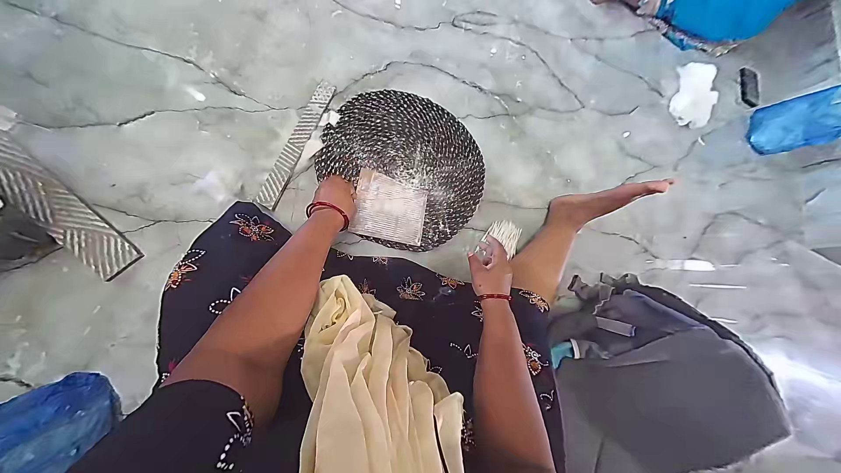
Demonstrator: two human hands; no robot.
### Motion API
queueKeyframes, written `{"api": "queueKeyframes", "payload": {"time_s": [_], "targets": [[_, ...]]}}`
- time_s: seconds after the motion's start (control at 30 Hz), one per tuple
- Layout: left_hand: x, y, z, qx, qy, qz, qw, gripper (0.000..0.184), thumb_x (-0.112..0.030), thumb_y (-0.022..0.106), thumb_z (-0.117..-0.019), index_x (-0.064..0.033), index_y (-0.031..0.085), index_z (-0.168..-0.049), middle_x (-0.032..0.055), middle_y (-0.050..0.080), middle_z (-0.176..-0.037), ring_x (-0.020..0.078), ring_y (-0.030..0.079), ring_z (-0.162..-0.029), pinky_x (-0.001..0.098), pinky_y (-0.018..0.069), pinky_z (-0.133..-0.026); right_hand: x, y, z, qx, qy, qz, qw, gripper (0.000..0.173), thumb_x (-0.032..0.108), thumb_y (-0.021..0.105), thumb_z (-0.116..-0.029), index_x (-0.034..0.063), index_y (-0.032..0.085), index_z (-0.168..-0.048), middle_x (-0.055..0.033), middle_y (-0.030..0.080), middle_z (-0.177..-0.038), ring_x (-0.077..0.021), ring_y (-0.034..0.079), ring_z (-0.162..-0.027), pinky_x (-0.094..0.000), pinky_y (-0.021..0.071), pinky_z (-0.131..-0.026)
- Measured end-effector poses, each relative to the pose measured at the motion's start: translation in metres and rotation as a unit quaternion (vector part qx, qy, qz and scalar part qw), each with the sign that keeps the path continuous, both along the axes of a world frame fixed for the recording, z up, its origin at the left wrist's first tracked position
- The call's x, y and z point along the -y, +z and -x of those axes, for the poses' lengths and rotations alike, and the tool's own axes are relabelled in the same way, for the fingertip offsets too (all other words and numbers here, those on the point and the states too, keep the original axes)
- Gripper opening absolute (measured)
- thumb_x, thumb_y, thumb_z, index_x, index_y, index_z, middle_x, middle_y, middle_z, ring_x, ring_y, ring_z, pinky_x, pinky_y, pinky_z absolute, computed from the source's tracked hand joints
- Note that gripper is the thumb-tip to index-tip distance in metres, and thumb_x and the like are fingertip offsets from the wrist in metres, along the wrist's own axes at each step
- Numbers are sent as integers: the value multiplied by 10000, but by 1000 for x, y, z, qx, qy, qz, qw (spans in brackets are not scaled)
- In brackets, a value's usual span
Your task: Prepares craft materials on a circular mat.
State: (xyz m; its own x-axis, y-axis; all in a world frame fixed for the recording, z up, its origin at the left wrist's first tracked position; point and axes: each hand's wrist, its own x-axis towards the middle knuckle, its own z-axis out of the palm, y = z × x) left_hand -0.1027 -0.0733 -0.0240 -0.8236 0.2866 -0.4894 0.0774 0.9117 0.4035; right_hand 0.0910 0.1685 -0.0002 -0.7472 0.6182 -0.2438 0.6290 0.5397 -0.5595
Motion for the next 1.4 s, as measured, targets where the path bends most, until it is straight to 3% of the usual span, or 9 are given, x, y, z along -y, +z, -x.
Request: {"api": "queueKeyframes", "payload": {"time_s": [0.17,0.5,0.6,0.77,0.9,1.03,1.13,1.3,1.4], "targets": [[-5,-6,-1,1,-11,38,999,275,-24,561,-1014,27,707,-1241,303,578,-1415,477,506,-1384,655,402,-1135,-4,-2,0,9,8,9,1000,557,166,611,-1041,-29,416,-1526,-230,572,-1452,-357,613,-1247,-508,468,-1062],[-13,0,-6,23,-11,63,998,259,-18,596,-999,130,666,-1201,357,525,-1425,520,533,-1331,687,471,-1052,11,-2,7,13,47,-3,999,466,183,613,-1041,-25,528,-1450,-248,619,-1378,-357,637,-1228,-506,488,-1061],[-18,4,-8,34,16,62,997,263,0,549,-1016,169,628,-1201,372,534,-1405,528,555,-1306,679,493,-1016,31,-2,22,7,180,-11,983,562,213,624,-1035,-43,458,-1507,-256,498,-1523,-369,514,-1397,-502,416,-1158],[-18,5,-7,39,18,51,998,259,16,574,-997,158,639,-1204,350,549,-1407,522,545,-1319,678,493,-1018,72,-13,65,76,381,-73,919,785,315,702,-988,-57,332,-1573,-226,306,-1663,-366,244,-1570,-492,229,-1271],[-16,2,-4,42,5,53,998,292,21,643,-946,130,647,-1217,330,563,-1402,503,557,-1314,669,509,-1005,92,-28,97,188,437,-157,866,965,480,681,-974,54,146,-1656,-185,156,-1722,-368,135,-1597,-627,158,-1250],[-16,1,-2,49,6,50,998,274,31,620,-953,127,648,-1208,328,569,-1393,491,563,-1314,668,511,-1004,102,-42,112,224,457,-193,839,995,511,675,-963,131,92,-1674,-170,153,-1726,-359,90,-1606,-703,66,-1232],[-16,0,-1,46,-3,48,998,269,35,604,-959,119,652,-1211,325,570,-1393,486,555,-1325,653,505,-1026,107,-50,111,232,455,-208,835,971,511,666,-966,186,93,-1680,-184,97,-1732,-378,33,-1607,-723,76,-1220],[-14,0,-3,48,15,26,998,288,27,589,-975,121,640,-1243,324,555,-1419,491,545,-1337,663,487,-1042,117,-52,111,202,418,-187,866,983,175,749,-929,179,111,-1677,-234,233,-1688,-418,202,-1573,-671,203,-1221],[-13,-3,-6,48,27,12,998,319,17,649,-944,113,642,-1247,338,563,-1399,510,553,-1317,684,491,-1024,122,-61,103,161,398,-189,883,841,57,703,-934,89,252,-1643,-280,361,-1618,-445,303,-1531,-606,275,-1225]]}}
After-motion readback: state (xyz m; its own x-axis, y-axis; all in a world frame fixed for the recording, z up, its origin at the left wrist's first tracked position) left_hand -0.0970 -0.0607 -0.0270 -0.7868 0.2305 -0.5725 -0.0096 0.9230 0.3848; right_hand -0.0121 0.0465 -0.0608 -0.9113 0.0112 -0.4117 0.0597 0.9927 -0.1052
